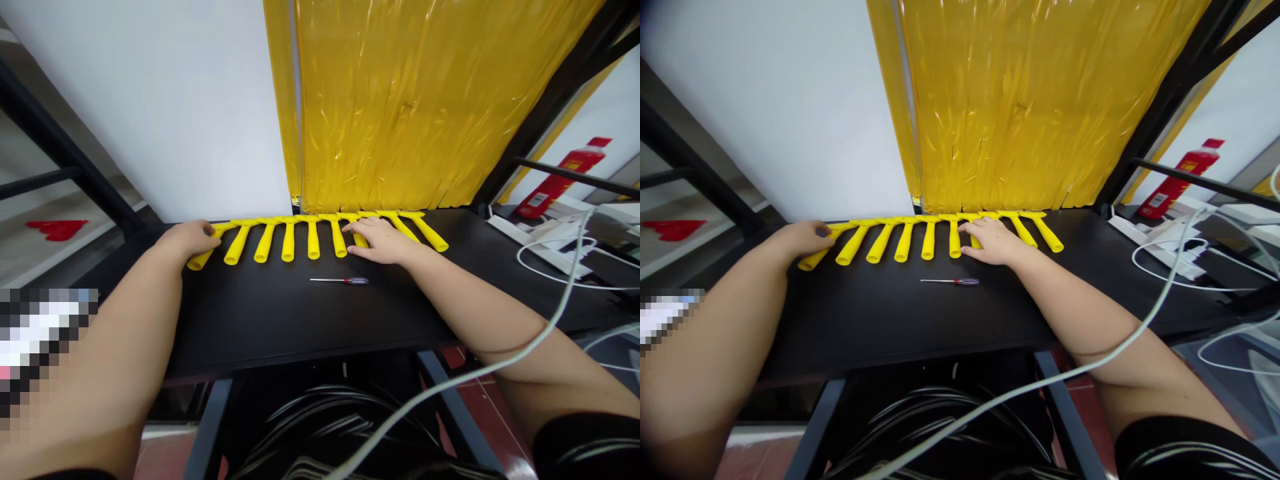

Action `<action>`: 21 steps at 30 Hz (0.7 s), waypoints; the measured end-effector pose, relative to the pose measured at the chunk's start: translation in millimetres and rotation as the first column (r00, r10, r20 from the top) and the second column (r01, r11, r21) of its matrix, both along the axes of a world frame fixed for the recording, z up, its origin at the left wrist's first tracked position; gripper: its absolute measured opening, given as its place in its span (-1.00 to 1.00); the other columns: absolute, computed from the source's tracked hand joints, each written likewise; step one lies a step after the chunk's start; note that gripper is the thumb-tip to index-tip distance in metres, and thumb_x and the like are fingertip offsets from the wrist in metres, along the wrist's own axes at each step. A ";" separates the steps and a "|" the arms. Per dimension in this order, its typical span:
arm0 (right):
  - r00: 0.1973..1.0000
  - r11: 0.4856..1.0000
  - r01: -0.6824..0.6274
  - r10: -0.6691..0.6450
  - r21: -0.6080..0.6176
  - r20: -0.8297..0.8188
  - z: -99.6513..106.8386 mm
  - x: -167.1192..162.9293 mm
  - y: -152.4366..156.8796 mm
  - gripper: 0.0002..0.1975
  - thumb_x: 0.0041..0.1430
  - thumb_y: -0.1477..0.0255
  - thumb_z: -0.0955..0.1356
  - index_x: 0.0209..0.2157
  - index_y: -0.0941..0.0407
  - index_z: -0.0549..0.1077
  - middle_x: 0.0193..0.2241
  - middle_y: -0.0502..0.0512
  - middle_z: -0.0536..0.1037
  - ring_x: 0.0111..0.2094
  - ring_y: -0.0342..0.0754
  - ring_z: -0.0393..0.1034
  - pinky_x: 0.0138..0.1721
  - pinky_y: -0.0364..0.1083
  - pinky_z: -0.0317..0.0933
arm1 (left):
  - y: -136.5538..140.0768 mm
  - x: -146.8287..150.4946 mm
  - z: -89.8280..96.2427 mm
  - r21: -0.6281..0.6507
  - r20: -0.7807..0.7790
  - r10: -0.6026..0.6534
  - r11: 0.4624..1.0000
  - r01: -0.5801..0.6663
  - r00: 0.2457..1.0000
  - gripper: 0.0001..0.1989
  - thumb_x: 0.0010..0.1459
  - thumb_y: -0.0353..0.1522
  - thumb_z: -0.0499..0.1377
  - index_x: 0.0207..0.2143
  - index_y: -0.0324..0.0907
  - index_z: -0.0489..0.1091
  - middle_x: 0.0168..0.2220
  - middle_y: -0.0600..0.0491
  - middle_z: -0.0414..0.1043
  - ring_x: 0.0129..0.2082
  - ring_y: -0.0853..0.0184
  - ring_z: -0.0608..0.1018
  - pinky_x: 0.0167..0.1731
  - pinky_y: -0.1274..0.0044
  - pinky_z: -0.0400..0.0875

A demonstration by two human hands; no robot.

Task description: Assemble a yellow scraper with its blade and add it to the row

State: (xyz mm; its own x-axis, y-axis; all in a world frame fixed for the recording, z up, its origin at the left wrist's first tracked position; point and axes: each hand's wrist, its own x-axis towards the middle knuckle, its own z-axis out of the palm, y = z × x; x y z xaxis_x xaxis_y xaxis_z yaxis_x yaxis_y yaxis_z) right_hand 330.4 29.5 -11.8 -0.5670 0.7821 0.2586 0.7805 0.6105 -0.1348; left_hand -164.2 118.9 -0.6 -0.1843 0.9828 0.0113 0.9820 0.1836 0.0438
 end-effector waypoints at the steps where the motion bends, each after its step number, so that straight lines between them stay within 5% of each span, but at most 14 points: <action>1: 1.000 1.000 0.008 -0.008 -0.002 -0.004 -0.1 0.8 0.5 -0.50 0.41 0.17 0.40 0.27 0.08 0.48 0.22 0.33 0.57 0.23 0.35 0.43 0.27 0.32 0.25 | 0.0 -0.2 -0.1 0.005 -0.005 -0.005 1.000 0.005 1.000 -0.49 0.09 -0.19 0.39 0.06 -0.23 0.56 -0.60 0.13 0.36 -0.34 0.09 0.54 -0.14 0.30 0.50; 7: 0.996 0.998 0.023 -0.018 0.056 -0.093 -1.2 22.8 15.8 -0.50 0.40 0.15 0.38 0.23 0.10 0.52 0.11 0.30 0.63 0.15 0.30 0.49 0.24 0.27 0.31 | 5.0 -4.9 -5.1 0.022 -0.035 -0.034 0.999 0.035 0.999 -0.54 0.09 -0.18 0.41 -0.01 -0.21 0.55 -0.59 0.16 0.41 -0.44 0.22 0.49 -0.25 0.43 0.46; 12: 0.934 0.979 0.201 -0.178 0.044 -0.310 3.1 71.5 36.9 -0.65 0.36 0.22 0.39 0.04 0.12 0.62 0.03 0.29 0.68 0.06 0.24 0.56 0.18 0.20 0.39 | 7.4 -7.6 -12.4 0.068 -0.047 -0.105 0.992 0.109 0.993 -0.47 0.24 -0.15 0.28 0.15 -0.27 0.48 -0.13 -0.12 0.63 -0.17 0.07 0.60 -0.09 0.32 0.53; 17: 0.721 0.806 0.590 -0.547 -0.036 -0.425 -1.7 132.9 54.4 -0.75 0.30 0.36 0.39 -0.09 0.15 0.64 -0.09 0.27 0.72 -0.06 0.17 0.60 0.11 0.11 0.42 | 5.5 -3.5 -16.5 0.123 -0.034 -0.246 0.961 0.248 0.969 -0.40 0.35 -0.17 0.10 0.33 -0.28 0.38 0.27 -0.26 0.47 0.27 -0.05 0.50 0.36 0.21 0.33; 21: 0.563 0.639 0.750 -0.751 -0.169 -0.346 -15.5 165.5 64.8 -0.81 0.21 0.41 0.42 -0.16 0.15 0.64 -0.15 0.28 0.71 -0.12 0.17 0.60 0.03 0.09 0.44 | 7.7 -3.7 -21.2 0.105 0.007 -0.318 0.943 0.315 0.948 -0.34 0.36 -0.12 -0.01 0.38 -0.27 0.35 0.34 -0.26 0.43 0.37 -0.03 0.45 0.42 0.24 0.27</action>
